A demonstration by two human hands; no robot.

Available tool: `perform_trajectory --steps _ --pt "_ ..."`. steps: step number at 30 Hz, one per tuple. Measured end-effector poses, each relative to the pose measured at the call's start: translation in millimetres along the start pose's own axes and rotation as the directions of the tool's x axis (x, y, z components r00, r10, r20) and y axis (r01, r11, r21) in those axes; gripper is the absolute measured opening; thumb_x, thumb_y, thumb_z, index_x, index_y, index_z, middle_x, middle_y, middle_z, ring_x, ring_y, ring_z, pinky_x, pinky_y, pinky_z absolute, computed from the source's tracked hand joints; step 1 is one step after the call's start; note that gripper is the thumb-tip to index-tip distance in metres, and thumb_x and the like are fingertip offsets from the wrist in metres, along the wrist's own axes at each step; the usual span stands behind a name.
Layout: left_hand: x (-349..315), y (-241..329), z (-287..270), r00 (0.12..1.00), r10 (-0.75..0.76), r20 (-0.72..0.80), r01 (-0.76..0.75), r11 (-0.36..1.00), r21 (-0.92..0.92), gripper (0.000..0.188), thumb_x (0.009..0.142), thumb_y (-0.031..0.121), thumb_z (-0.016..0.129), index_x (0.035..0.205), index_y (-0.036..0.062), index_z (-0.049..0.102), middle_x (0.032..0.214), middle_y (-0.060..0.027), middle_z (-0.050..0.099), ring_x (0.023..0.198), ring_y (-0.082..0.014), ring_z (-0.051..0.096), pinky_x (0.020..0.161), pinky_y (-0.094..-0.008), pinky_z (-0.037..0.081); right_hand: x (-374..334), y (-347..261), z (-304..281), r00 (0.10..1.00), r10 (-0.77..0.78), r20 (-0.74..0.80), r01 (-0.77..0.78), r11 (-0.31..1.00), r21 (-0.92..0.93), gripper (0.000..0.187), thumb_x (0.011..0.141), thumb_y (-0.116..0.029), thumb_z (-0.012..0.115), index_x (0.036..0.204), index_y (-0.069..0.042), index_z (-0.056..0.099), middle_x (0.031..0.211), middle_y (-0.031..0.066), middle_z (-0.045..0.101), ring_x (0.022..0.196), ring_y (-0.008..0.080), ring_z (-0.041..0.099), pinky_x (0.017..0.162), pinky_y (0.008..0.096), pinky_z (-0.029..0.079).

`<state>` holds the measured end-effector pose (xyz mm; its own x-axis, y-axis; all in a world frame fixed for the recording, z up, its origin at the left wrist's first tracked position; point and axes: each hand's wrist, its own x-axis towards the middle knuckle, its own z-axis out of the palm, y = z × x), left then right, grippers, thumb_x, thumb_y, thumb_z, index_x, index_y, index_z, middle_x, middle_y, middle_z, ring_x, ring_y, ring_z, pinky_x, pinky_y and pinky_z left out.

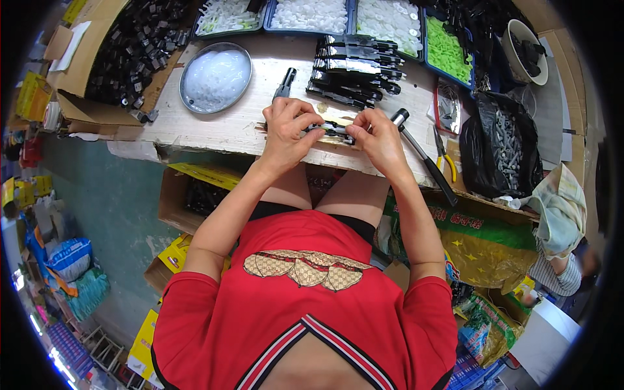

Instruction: Assembling small plastic components into a fixture at a factory workbench.

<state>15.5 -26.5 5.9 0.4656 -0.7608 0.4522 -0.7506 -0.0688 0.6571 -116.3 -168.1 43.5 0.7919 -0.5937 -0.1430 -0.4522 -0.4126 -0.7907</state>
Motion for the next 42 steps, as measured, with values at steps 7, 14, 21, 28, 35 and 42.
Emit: perform_trajectory --steps 7,14,21,28,35,42 --pt "-0.9 2.8 -1.8 1.000 0.029 0.006 -0.029 0.999 0.045 0.012 0.065 0.014 0.071 0.076 0.0132 0.066 0.087 0.0031 0.057 0.093 -0.0169 0.046 0.079 -0.0328 0.027 -4.0 0.9 4.7 0.994 -0.078 -0.076 0.077 0.997 -0.024 0.014 0.075 -0.010 0.066 0.073 0.000 0.056 0.075 0.0128 0.054 0.066 0.0272 0.055 0.060 0.0369 0.043" --pt "-0.2 2.3 -1.2 0.999 0.046 0.000 -0.046 0.998 0.047 0.010 0.064 0.013 0.071 0.072 0.0133 0.066 0.087 0.0034 0.057 0.093 -0.0164 0.046 0.078 -0.0327 0.027 -6.0 4.2 8.5 0.982 -0.146 -0.120 0.137 0.988 -0.078 0.014 0.076 -0.010 0.065 0.074 0.000 0.055 0.077 0.0135 0.053 0.068 0.0299 0.054 0.061 0.0381 0.042" --pt "0.8 3.0 -0.5 0.999 0.032 0.007 -0.032 0.998 0.047 0.009 0.062 0.013 0.072 0.069 0.0137 0.065 0.086 0.0043 0.057 0.092 -0.0168 0.046 0.079 -0.0337 0.026 -5.4 1.5 5.9 0.978 -0.178 -0.106 0.164 0.978 -0.129 0.013 0.076 -0.010 0.064 0.075 -0.001 0.055 0.077 0.0133 0.052 0.069 0.0309 0.054 0.061 0.0387 0.042" --pt "-0.2 -0.1 -19.8 0.992 -0.099 -0.074 0.085 0.981 -0.172 0.013 0.066 0.009 0.069 0.079 0.0114 0.067 0.088 -0.0004 0.056 0.090 -0.0186 0.047 0.081 -0.0327 0.032 -8.4 5.1 -3.1 0.965 -0.236 -0.116 0.233 0.972 -0.039 0.013 0.077 -0.010 0.064 0.077 0.000 0.056 0.075 0.0127 0.052 0.065 0.0277 0.055 0.058 0.0345 0.044" --pt "-2.4 -19.2 -41.5 0.928 -0.355 -0.111 0.357 0.934 -0.002 0.019 0.068 0.007 0.067 0.087 0.0038 0.065 0.083 -0.0092 0.056 0.082 -0.0272 0.052 0.072 -0.0346 0.043 -8.3 3.3 -15.2 0.948 -0.281 -0.149 0.268 0.958 -0.100 0.011 0.079 -0.010 0.063 0.079 -0.001 0.057 0.076 0.0115 0.052 0.064 0.0246 0.054 0.058 0.0330 0.043" --pt "20.2 -24.2 -37.5 0.923 -0.382 0.055 0.329 0.854 0.402 0.021 0.072 0.014 0.064 0.088 0.0009 0.064 0.080 -0.0149 0.058 0.075 -0.0331 0.057 0.068 -0.0405 0.045 -13.2 -6.1 -9.9 0.939 -0.326 -0.112 0.310 0.941 -0.138 0.011 0.078 -0.010 0.064 0.078 -0.002 0.057 0.076 0.0105 0.052 0.066 0.0262 0.056 0.058 0.0345 0.043"
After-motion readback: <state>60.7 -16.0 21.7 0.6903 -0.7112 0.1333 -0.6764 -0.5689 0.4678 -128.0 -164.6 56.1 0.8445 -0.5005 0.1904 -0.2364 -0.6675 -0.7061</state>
